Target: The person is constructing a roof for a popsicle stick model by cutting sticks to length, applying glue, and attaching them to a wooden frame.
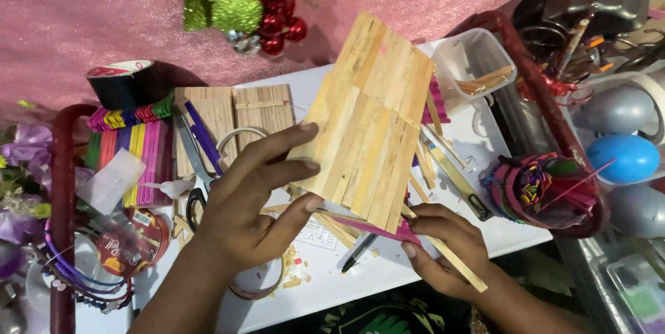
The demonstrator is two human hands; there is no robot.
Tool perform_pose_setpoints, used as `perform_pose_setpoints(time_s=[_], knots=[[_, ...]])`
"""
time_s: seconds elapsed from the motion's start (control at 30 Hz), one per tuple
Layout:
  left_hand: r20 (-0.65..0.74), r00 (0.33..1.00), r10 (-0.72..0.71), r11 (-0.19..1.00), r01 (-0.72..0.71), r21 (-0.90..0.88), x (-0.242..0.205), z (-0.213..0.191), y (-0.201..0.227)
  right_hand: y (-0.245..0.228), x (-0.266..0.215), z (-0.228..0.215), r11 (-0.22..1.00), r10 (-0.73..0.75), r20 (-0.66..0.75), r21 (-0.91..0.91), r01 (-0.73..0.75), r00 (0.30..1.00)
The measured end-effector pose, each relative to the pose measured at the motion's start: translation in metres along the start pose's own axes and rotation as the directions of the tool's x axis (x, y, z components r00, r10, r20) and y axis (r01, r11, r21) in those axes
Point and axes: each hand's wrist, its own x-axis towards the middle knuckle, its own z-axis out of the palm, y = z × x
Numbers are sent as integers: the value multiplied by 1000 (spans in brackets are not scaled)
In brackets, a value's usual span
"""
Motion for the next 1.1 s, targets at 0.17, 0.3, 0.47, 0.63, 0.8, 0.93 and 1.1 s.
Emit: perform_pose_setpoints(time_s=[0.17,0.3,0.47,0.63,0.8,0.93,1.1], knots=[[31,998,49,999,-49,1,6,4,9,-1,2,-2,997,74,38,14,-75,996],[20,994,104,989,-106,101,8,12,7,-8,25,0,982,162,123,77,-173,979],[32,982,185,959,-188,212,22,21,5,-10,50,2,976,216,197,-27,-215,956],[21,966,259,945,-258,201,29,26,3,-6,65,8,971,223,235,-138,-194,946],[-60,985,163,975,-152,164,27,33,3,10,63,15,959,120,193,-278,-63,974],[-87,990,112,987,-101,122,17,36,-4,26,55,16,893,255,278,-436,-115,926],[41,999,-11,994,6,108,13,34,-5,13,55,0,935,226,304,-336,-118,925]])
